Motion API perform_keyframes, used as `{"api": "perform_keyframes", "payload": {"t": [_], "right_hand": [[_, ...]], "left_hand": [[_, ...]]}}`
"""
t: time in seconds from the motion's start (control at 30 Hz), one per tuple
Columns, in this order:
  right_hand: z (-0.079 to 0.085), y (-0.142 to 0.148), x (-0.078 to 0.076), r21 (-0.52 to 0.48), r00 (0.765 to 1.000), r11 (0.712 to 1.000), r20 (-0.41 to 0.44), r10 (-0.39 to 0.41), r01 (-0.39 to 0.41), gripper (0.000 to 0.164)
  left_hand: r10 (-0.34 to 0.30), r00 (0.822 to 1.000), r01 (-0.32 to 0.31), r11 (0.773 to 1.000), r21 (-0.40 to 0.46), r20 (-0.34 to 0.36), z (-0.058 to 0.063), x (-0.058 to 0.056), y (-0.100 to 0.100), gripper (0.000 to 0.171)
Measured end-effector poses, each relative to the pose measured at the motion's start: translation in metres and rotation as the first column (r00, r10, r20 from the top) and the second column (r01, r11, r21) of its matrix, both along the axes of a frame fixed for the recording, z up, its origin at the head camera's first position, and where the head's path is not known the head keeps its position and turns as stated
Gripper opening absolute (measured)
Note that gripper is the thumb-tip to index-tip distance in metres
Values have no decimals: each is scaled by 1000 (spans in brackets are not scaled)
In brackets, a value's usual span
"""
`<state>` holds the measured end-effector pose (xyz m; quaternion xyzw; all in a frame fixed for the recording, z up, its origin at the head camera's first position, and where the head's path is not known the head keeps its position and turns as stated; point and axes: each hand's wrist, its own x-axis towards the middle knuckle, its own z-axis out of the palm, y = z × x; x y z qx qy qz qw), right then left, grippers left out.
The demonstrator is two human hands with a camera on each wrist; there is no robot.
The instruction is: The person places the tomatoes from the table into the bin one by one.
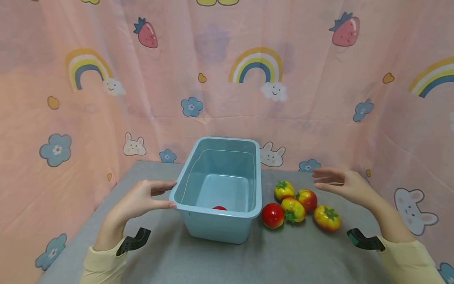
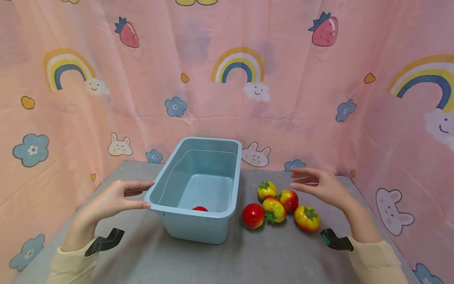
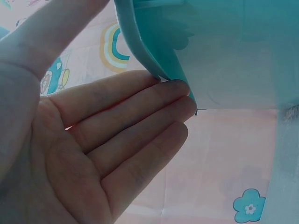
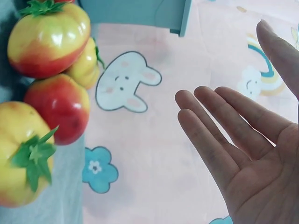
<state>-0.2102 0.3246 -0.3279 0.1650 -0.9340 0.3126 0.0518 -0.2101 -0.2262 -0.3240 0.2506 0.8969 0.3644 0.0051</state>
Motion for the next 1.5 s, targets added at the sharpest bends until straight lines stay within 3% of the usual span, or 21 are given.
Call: {"api": "perform_keyframes", "payload": {"t": [0.53, 1.0, 1.5], "right_hand": [[-18, 21, 7, -15, 999, 999, 21, -32, 32, 44], [-34, 37, 13, -3, 988, 994, 113, -110, 111, 51], [-59, 49, 20, 15, 978, 989, 146, -146, 146, 55]], "left_hand": [[4, 1000, -4, 1000, -4, 3, 1, 1, 1, 69], [11, 1000, -11, 1000, -15, 2, 1, 0, 1, 70], [18, 1000, -18, 1000, -13, -3, -1, 0, 1, 69]]}}
